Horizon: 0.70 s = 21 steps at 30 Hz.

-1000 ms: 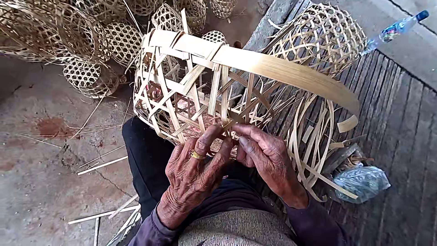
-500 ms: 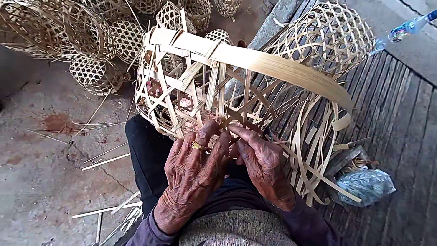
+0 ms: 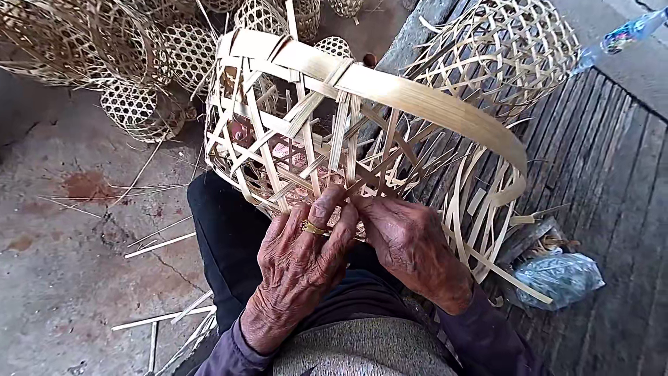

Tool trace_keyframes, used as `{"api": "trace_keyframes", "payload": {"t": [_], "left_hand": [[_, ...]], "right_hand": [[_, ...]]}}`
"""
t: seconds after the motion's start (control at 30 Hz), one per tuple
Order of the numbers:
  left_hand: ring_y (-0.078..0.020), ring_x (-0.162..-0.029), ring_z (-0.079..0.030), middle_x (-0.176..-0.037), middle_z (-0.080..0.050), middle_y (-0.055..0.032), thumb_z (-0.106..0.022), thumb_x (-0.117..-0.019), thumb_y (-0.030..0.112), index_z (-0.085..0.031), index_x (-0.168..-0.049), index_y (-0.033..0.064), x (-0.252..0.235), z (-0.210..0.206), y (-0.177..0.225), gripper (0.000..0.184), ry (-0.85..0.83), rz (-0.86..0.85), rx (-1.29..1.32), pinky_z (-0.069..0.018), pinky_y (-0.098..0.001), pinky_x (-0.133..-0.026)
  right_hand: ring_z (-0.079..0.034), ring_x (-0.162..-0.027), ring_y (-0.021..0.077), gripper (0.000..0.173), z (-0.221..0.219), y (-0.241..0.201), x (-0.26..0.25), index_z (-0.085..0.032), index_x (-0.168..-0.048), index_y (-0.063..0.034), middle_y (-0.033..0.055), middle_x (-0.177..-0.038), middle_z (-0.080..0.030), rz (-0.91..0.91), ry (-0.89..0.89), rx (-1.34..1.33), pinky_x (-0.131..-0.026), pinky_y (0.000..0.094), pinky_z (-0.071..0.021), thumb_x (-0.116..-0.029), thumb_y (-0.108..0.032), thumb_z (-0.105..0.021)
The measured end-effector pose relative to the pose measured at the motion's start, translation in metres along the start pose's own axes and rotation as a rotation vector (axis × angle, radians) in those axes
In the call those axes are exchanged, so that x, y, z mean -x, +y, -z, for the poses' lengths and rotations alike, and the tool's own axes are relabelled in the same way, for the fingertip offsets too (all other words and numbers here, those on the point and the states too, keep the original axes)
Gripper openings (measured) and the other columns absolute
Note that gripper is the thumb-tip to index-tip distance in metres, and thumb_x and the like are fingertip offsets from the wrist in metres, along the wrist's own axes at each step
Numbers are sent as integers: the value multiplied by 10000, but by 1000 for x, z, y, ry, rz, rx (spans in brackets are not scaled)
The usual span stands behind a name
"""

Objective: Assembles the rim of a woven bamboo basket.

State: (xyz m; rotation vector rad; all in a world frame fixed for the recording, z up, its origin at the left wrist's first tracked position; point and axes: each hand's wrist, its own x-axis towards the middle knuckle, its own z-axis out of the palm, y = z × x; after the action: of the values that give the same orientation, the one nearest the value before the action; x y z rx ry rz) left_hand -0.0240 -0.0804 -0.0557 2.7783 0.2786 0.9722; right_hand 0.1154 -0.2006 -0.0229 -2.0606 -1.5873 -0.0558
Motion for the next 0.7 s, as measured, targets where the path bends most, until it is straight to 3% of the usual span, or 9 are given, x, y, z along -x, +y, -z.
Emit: {"api": "trace_keyframes", "payload": {"t": [0.13,0.2,0.4,0.47,0.57,0.7], "left_hand": [[-296,-948,-616,-1374,-598,-175,-623,-973,345,-633,-1245,101,0,4,-5,365,4,20,16,-427,-415,-734],[-293,-943,-612,-1363,-600,-183,-621,-972,363,-640,-1234,102,-2,7,-8,371,7,26,8,-421,-412,-736],[-288,-978,-613,-1360,-606,-171,-605,-971,356,-634,-1208,97,-1,6,-11,352,26,21,5,-425,-406,-764],[-287,-967,-612,-1363,-604,-175,-606,-975,363,-629,-1243,94,-1,5,-11,380,36,12,9,-421,-407,-751],[-284,-937,-594,-1368,-592,-177,-609,-979,359,-629,-1262,99,-1,4,-9,384,36,18,16,-400,-406,-740],[-284,-965,-605,-1394,-582,-173,-588,-991,337,-614,-1276,115,1,1,-8,362,38,12,13,-411,-407,-747]], "right_hand": [[-688,-767,114,236,-2,-2,6,-742,-1107,0,68,-880,-735,-72,72,-201,-691,249,-564,-986,-93,-561],[-654,-719,61,233,-6,-3,9,-712,-1126,17,59,-859,-710,-86,145,-315,-663,201,-560,-1001,-87,-546],[-668,-764,86,281,-6,-5,6,-706,-1233,-19,67,-952,-741,-59,103,-314,-671,240,-549,-1017,-82,-538],[-641,-712,49,284,-1,-5,5,-699,-1241,-12,41,-910,-726,-116,81,-406,-641,205,-548,-1017,-80,-538],[-558,-557,22,341,2,-9,9,-631,-1345,-26,-16,-715,-637,-286,72,-587,-517,170,-494,-1048,-114,-489],[-490,-478,16,461,1,-18,12,-517,-1483,-15,-46,-606,-588,-367,-52,-496,-483,184,-449,-1054,-185,-492]]}}
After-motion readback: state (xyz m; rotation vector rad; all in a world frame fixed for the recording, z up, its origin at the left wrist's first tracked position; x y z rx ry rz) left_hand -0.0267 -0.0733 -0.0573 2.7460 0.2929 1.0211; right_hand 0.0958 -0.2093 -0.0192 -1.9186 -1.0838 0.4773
